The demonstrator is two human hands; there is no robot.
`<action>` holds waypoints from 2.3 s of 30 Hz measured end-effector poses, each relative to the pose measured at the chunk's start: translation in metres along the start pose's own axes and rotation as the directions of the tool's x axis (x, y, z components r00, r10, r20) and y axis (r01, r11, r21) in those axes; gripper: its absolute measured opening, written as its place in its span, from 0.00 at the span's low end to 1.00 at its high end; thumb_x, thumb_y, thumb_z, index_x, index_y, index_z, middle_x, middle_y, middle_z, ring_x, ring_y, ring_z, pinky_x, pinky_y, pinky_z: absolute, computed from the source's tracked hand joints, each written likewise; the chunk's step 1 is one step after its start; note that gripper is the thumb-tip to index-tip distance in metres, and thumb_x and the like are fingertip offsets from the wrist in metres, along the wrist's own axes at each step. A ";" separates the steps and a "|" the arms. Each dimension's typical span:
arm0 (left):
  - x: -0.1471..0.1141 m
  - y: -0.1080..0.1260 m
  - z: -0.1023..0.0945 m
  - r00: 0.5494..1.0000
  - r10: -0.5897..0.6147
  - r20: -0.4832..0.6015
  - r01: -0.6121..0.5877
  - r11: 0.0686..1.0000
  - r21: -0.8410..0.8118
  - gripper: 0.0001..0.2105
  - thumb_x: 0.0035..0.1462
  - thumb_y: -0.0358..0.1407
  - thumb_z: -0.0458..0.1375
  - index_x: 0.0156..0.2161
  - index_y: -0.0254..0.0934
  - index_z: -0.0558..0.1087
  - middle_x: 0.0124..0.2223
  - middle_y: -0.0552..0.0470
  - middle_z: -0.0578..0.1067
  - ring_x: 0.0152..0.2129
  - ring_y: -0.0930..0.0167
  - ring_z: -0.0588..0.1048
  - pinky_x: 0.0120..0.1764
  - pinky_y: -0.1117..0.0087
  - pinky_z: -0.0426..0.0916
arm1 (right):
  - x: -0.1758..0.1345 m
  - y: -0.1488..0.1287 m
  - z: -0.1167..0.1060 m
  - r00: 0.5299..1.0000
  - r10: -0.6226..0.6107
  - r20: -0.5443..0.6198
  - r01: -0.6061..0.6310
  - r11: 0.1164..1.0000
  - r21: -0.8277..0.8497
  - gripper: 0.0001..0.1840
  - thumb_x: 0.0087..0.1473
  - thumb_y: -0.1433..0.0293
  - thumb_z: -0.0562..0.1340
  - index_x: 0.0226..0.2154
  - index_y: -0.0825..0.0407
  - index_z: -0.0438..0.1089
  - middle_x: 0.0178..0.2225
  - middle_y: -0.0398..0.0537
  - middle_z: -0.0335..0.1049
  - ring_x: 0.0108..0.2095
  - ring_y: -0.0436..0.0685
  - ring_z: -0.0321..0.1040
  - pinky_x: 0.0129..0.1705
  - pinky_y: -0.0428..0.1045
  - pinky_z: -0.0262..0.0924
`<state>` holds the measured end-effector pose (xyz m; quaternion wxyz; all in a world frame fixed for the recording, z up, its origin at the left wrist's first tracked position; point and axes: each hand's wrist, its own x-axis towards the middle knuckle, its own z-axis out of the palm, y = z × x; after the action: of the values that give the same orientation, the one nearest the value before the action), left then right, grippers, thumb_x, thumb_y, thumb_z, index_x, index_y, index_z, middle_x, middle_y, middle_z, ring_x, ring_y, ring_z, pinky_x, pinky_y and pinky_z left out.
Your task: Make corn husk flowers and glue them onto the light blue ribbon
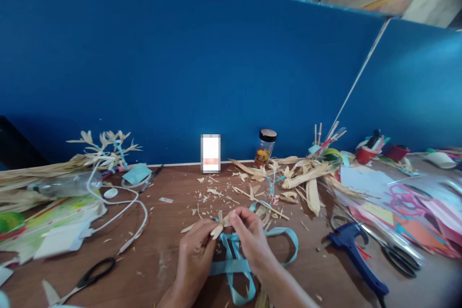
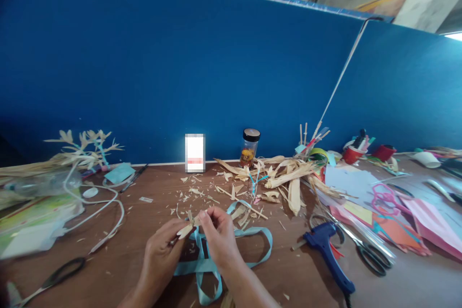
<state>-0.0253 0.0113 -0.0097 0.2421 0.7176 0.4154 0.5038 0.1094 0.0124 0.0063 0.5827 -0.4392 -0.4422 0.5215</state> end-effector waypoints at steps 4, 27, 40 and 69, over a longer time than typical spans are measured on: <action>0.001 0.001 0.002 0.999 -0.034 -0.008 0.033 0.999 -0.036 0.06 0.53 0.31 0.53 0.29 0.37 0.72 0.27 0.52 0.72 0.25 0.72 0.69 0.29 0.74 0.62 | 0.002 0.005 0.003 0.999 0.040 -0.012 -0.040 0.999 -0.007 0.15 0.51 0.62 0.58 0.20 0.54 0.59 0.17 0.36 0.49 0.19 0.45 0.46 0.21 0.42 0.45; 0.006 0.001 -0.001 0.987 -0.161 -0.010 0.161 0.986 -0.042 0.09 0.53 0.36 0.53 0.25 0.35 0.72 0.23 0.54 0.69 0.23 0.73 0.68 0.28 0.74 0.62 | -0.003 -0.011 -0.012 0.736 -0.566 0.371 0.644 0.417 -0.641 0.09 0.52 0.77 0.54 0.31 0.50 0.67 0.45 0.50 0.59 0.46 0.57 0.57 0.45 0.53 0.55; 0.006 -0.002 -0.001 0.983 -0.177 -0.045 0.175 0.984 -0.044 0.10 0.52 0.36 0.54 0.24 0.35 0.71 0.22 0.55 0.67 0.22 0.74 0.67 0.26 0.76 0.61 | 0.001 -0.011 -0.016 0.689 -0.528 0.497 0.676 0.219 -0.704 0.10 0.52 0.76 0.55 0.33 0.47 0.68 0.49 0.49 0.56 0.49 0.58 0.54 0.48 0.56 0.54; 0.001 -0.005 -0.001 0.989 0.077 -0.125 -0.059 0.988 0.145 0.06 0.51 0.31 0.54 0.31 0.37 0.74 0.31 0.49 0.75 0.28 0.70 0.73 0.33 0.70 0.69 | 0.000 -0.005 0.006 0.996 -0.019 0.091 0.030 0.991 -0.128 0.10 0.45 0.64 0.61 0.22 0.55 0.67 0.19 0.40 0.61 0.21 0.46 0.55 0.22 0.42 0.52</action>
<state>-0.0276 0.0149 -0.0129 0.1458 0.7121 0.4401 0.5272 0.1049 0.0122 0.0123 0.5390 -0.4467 -0.5062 0.5037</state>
